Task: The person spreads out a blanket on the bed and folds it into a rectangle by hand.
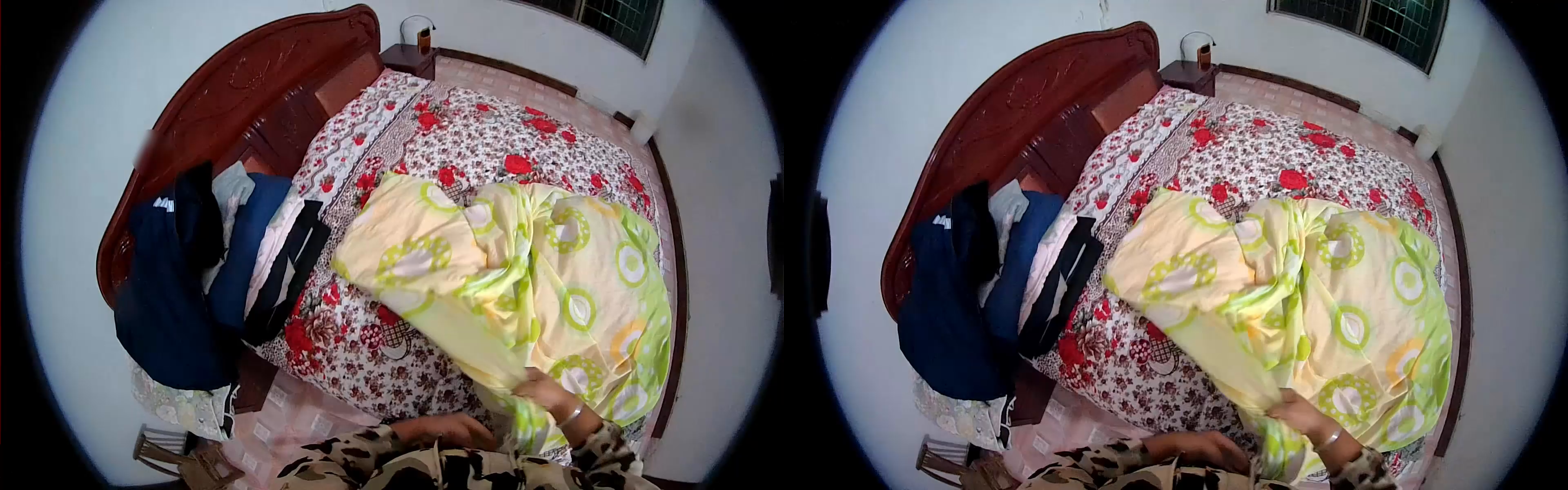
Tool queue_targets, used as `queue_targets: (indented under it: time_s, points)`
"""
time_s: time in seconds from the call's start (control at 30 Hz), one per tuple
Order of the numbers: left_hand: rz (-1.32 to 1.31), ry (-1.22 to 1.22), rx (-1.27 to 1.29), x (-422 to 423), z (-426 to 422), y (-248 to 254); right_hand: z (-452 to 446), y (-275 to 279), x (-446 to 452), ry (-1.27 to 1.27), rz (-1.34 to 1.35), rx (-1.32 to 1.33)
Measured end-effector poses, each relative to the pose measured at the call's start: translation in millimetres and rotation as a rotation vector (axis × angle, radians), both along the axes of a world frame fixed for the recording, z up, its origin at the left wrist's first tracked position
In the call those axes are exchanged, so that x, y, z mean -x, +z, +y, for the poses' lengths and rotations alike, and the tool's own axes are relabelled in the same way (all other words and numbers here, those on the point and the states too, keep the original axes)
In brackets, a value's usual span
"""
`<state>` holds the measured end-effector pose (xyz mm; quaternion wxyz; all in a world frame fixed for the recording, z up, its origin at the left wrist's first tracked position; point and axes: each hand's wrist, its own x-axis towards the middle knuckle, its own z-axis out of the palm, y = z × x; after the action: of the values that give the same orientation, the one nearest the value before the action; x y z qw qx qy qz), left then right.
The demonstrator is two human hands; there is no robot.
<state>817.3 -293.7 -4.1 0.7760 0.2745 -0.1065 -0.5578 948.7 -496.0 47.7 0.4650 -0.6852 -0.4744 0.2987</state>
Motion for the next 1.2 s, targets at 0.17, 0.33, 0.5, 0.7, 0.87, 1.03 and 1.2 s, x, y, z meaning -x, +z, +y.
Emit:
queue_targets:
  time_s: [0.17, 0.33, 0.5, 0.7, 0.87, 1.03, 1.2]
  points:
    - [0.870, 1.017, -0.049, -19, 92, -68, -5, 95, 33, -0.396, 1.068, 0.183]
    - [0.827, 1.427, 0.129, -81, 127, -92, -54, 91, 54, -0.266, 1.340, 0.380]
    - [0.654, 1.587, 0.107, -99, 152, -134, -77, 42, 63, 0.080, 0.584, 1.083]
    - [0.367, 1.312, -0.209, -37, 158, -26, 69, 16, -10, -0.386, -0.176, 0.388]
    - [0.183, 1.172, -0.543, 39, 150, 29, 225, -32, -16, 0.042, -0.320, 0.441]
    - [0.406, 1.507, -0.462, 125, 213, 46, 267, -76, -43, 0.279, -0.349, 0.254]
    - [0.549, 1.738, -0.255, 223, 265, -13, 321, 108, -203, -0.435, -0.453, 0.116]
